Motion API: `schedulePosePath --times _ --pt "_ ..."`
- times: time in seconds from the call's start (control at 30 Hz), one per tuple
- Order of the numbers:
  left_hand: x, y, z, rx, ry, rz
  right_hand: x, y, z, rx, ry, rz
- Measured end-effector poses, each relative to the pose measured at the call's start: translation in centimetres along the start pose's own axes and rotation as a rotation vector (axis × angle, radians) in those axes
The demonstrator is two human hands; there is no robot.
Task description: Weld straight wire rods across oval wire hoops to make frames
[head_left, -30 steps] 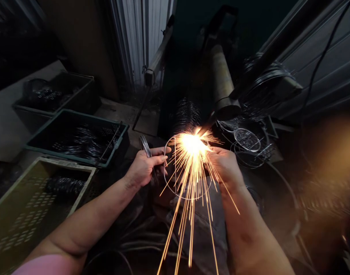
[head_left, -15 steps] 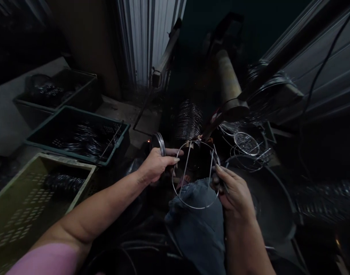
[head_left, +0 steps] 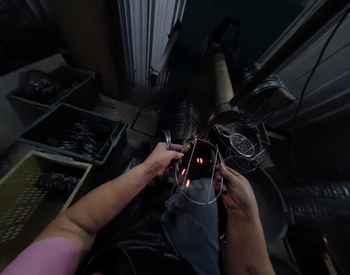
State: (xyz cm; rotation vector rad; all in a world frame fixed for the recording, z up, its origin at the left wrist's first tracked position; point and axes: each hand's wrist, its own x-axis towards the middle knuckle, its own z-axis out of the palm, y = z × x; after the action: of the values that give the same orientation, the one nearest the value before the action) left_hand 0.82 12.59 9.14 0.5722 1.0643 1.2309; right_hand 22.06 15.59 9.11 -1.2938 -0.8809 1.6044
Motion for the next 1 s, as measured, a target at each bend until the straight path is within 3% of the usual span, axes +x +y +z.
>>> schedulePosePath --times 0.13,0.23,0.4,0.5,0.6,0.77,0.9,1.0 --pt "-0.5 -0.8 -0.8 -0.056 0.062 -0.012 0.3 0.6 0.6 0.001 0.002 -0.046" --pt "-2.0 -2.0 -2.4 -0.088 0.156 -0.037 1.9 1.2 2.0 -0.04 -0.019 -0.122" --pt "-6.2 -4.6 -6.1 -0.104 0.192 -0.104 5.0 3.3 2.6 -0.416 0.085 -0.32" --pt "-8.3 -5.5 -7.2 -0.183 0.15 -0.163 4.5 6.3 1.5 -0.504 0.074 -0.307" --pt "-9.2 -5.9 -7.0 -0.273 0.032 -0.205 2.2 10.8 1.4 -0.588 -0.056 -0.205" --pt "-9.3 -6.5 -5.2 -0.328 -0.196 -0.244 -1.2 17.2 4.3 -0.647 -0.399 -0.048" --pt "-9.7 -6.8 -5.1 -0.313 -0.285 -0.242 -1.5 17.5 5.2 -0.637 -0.5 -0.017" --pt "-10.0 -6.7 -5.8 -0.34 -0.158 -0.241 -1.5 15.5 3.8 -0.621 -0.418 -0.033"
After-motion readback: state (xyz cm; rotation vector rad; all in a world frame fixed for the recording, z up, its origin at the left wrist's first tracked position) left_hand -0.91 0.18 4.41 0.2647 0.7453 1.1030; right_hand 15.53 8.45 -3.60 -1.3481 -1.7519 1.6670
